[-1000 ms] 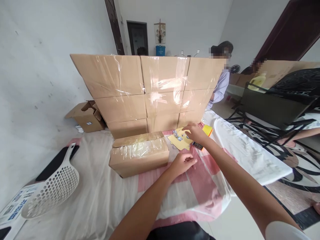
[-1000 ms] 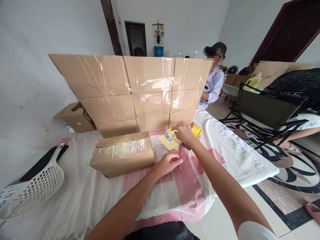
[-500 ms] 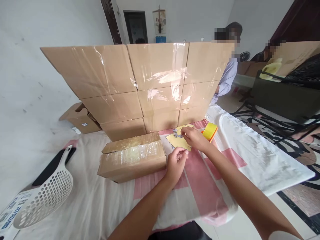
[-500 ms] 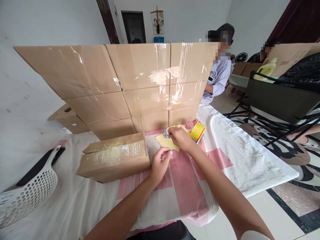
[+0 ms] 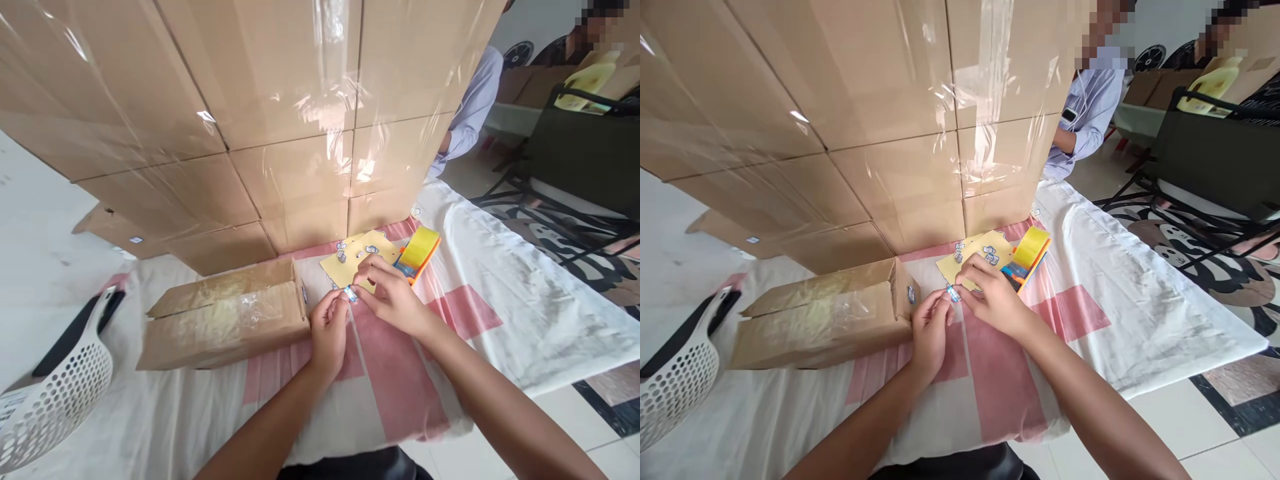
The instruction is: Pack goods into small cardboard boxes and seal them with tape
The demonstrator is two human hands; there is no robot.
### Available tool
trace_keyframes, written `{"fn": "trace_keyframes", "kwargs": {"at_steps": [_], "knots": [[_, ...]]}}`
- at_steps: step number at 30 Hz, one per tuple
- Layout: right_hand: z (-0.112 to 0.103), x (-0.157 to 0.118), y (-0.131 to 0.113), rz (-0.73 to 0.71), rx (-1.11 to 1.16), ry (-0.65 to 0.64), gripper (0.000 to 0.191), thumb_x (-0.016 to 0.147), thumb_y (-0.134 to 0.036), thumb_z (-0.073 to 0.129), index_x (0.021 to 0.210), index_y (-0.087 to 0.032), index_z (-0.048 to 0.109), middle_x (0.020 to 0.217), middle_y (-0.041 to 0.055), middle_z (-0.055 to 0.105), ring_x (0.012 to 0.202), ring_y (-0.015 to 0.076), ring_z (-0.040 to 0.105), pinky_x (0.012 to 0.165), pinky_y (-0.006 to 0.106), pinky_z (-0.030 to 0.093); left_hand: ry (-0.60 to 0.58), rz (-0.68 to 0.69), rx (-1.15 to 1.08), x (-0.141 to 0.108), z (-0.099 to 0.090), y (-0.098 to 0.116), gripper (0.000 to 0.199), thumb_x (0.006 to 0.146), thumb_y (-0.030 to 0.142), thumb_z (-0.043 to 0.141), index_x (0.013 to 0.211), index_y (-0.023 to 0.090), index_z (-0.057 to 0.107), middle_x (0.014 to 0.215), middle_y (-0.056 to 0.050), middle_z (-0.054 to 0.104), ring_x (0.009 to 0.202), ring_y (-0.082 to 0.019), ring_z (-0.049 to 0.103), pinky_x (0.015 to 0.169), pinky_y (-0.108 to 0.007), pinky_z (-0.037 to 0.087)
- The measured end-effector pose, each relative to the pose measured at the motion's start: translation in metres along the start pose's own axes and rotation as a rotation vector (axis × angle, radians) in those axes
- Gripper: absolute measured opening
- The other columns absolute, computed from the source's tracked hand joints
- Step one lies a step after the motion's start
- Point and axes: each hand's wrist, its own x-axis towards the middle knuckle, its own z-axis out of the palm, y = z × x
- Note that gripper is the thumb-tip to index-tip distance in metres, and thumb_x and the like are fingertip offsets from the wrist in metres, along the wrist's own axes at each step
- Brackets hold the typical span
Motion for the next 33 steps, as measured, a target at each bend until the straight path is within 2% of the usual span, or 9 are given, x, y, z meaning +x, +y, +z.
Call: {"fn": "trace_keyframes", "kwargs": {"at_steps": [5,9,15,19,23,26,33], "knots": [[-0.004,0.0,-0.007,-0.071,-0.102,-0.025,0.012,0.099,-0.023,0.056,0.1,-0.021,0.068,0.094,0.0058,0.057,0.086,0.0182,0.059,0.074,0.033,0.052,0.032,0.106,0.07,0.0,0.0,0.006,0.034,0.09,0.035,0.061,0.063,0.018,0.048,0.065,0.003,0.034,0.063,-0.011,0.031,0.057,-0.024,0.031],[-0.004,0.0,-0.01,-0.101,-0.163,-0.05,0.018,0.099,-0.029,0.057,0.108,-0.021,0.07,0.099,0.0081,0.061,0.092,0.021,0.062,0.078,0.036,0.054,0.069,0.124,0.119,0.002,-0.001,0.006,0.034,0.09,0.032,0.059,0.063,0.019,0.047,0.067,0.003,0.034,0.066,-0.012,0.032,0.059,-0.024,0.031],[0.004,-0.004,-0.013,-0.084,-0.311,-0.019,0.02,0.1,-0.025,0.054,0.112,-0.019,0.069,0.105,0.0108,0.068,0.097,0.0238,0.065,0.083,0.04,0.055,0.071,0.187,0.189,0.004,-0.004,0.004,0.038,0.089,0.03,0.062,0.058,0.019,0.042,0.066,0.003,0.03,0.064,-0.011,0.029,0.058,-0.024,0.029],[0.014,-0.007,-0.016,-0.032,-0.294,0.024,0.016,0.1,-0.02,0.054,0.111,-0.018,0.065,0.104,0.0101,0.071,0.097,0.0236,0.067,0.083,0.039,0.056,0.067,0.22,0.208,0.005,-0.006,0.002,0.036,0.089,0.027,0.063,0.057,0.018,0.047,0.064,0.003,0.034,0.063,-0.011,0.032,0.059,-0.025,0.031],[0.018,-0.008,-0.018,-0.019,-0.211,0.043,0.01,0.098,-0.015,0.052,0.1,-0.019,0.061,0.099,0.0086,0.071,0.094,0.0224,0.067,0.08,0.037,0.056,0.069,0.192,0.159,0.005,-0.006,0.003,0.028,0.088,0.03,0.065,0.063,0.018,0.06,0.064,0.002,0.044,0.064,-0.012,0.04,0.062,-0.025,0.036],[0.018,-0.007,-0.018,-0.046,-0.191,0.052,0.012,0.097,-0.012,0.051,0.099,-0.02,0.06,0.1,0.0084,0.071,0.093,0.022,0.066,0.079,0.037,0.055,0.092,0.142,0.08,0.006,-0.005,0.003,0.021,0.086,0.033,0.068,0.072,0.018,0.069,0.066,0.002,0.052,0.065,-0.012,0.045,0.063,-0.025,0.04],[0.014,-0.006,-0.017,-0.12,-0.222,0.017,0.016,0.098,-0.01,0.049,0.1,-0.02,0.061,0.101,0.0087,0.07,0.091,0.0213,0.061,0.081,0.037,0.052,0.117,0.061,0.003,0.009,-0.006,0.004,0.022,0.083,0.039,0.072,0.074,0.018,0.072,0.069,0.0,0.063,0.068,-0.013,0.054,0.064,-0.023,0.044]]}}
